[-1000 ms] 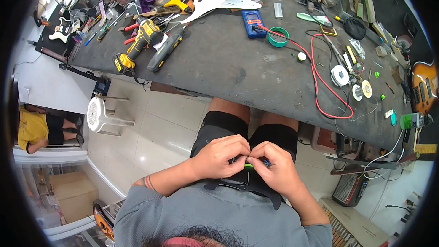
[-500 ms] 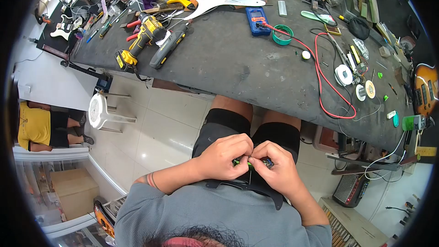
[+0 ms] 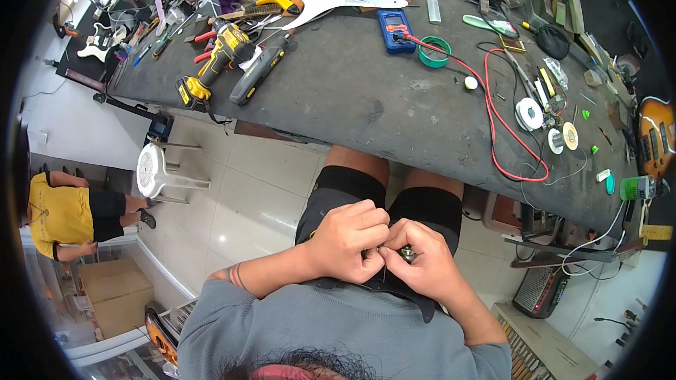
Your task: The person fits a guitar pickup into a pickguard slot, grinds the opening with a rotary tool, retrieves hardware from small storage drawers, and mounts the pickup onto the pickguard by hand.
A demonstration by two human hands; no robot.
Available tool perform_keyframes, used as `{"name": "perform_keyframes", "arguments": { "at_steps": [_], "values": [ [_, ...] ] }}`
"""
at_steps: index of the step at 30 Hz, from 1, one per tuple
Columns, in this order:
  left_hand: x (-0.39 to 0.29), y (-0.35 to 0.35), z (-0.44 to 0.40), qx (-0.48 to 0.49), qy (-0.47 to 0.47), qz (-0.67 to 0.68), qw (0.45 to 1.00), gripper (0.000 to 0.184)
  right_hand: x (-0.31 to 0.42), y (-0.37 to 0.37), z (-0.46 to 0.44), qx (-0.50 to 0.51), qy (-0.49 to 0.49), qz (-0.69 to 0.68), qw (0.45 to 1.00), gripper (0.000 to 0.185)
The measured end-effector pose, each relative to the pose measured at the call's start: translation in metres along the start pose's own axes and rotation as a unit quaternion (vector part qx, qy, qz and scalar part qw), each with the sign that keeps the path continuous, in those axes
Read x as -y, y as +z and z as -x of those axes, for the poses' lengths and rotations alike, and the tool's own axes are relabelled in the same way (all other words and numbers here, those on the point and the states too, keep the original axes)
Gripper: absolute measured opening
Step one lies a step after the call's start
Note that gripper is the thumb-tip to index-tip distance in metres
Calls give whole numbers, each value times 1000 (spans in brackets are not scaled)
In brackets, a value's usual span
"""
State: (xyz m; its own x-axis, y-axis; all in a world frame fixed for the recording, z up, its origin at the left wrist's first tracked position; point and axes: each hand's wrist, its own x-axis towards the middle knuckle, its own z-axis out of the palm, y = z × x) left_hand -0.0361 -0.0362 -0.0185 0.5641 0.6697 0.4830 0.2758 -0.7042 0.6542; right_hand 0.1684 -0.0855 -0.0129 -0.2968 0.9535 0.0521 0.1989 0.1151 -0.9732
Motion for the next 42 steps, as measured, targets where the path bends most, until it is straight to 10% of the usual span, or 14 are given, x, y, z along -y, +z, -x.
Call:
{"name": "perform_keyframes", "arguments": {
  "at_steps": [42],
  "values": [
    [2, -7, -8, 5, 27, -119, 993, 21, -9, -8, -21, 51, 46, -122, 990, 13]
  ]
}}
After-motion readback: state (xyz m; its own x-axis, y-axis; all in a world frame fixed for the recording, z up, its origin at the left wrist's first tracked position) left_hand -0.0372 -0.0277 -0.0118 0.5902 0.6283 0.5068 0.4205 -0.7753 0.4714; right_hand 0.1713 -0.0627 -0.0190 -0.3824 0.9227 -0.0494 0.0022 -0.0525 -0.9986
